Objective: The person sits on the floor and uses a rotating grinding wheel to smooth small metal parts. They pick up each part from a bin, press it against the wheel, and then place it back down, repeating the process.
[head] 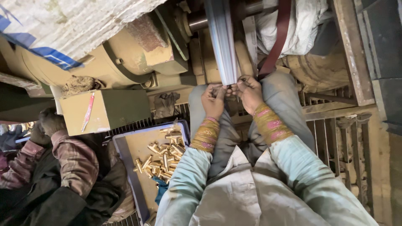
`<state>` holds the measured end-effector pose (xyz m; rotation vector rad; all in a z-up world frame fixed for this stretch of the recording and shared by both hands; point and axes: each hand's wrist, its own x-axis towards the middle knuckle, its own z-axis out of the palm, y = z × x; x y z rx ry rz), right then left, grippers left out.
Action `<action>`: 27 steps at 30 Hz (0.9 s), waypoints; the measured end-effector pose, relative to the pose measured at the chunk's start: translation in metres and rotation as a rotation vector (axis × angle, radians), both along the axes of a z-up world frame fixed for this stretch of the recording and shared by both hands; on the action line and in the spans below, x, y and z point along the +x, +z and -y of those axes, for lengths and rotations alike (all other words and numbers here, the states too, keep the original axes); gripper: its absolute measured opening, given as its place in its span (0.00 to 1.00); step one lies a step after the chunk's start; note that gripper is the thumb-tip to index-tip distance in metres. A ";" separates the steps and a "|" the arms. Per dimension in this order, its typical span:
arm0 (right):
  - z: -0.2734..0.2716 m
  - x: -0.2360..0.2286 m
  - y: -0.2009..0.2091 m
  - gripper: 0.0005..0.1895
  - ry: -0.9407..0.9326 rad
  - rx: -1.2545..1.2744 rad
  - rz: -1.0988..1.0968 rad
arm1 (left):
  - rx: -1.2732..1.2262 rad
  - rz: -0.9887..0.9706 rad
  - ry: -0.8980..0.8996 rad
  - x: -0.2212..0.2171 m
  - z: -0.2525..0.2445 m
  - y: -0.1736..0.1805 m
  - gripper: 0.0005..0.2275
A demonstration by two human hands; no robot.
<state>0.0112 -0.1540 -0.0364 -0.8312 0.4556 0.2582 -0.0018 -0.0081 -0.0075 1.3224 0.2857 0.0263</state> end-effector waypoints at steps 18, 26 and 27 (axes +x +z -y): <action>-0.004 -0.008 -0.007 0.02 0.020 0.035 0.001 | 0.060 0.022 -0.015 -0.006 -0.009 0.000 0.03; -0.013 0.000 -0.004 0.07 0.066 0.040 -0.058 | 0.134 0.044 0.023 0.000 -0.010 -0.005 0.03; -0.012 0.001 -0.002 0.07 0.061 0.048 -0.061 | 0.127 0.045 0.017 0.000 -0.009 -0.005 0.03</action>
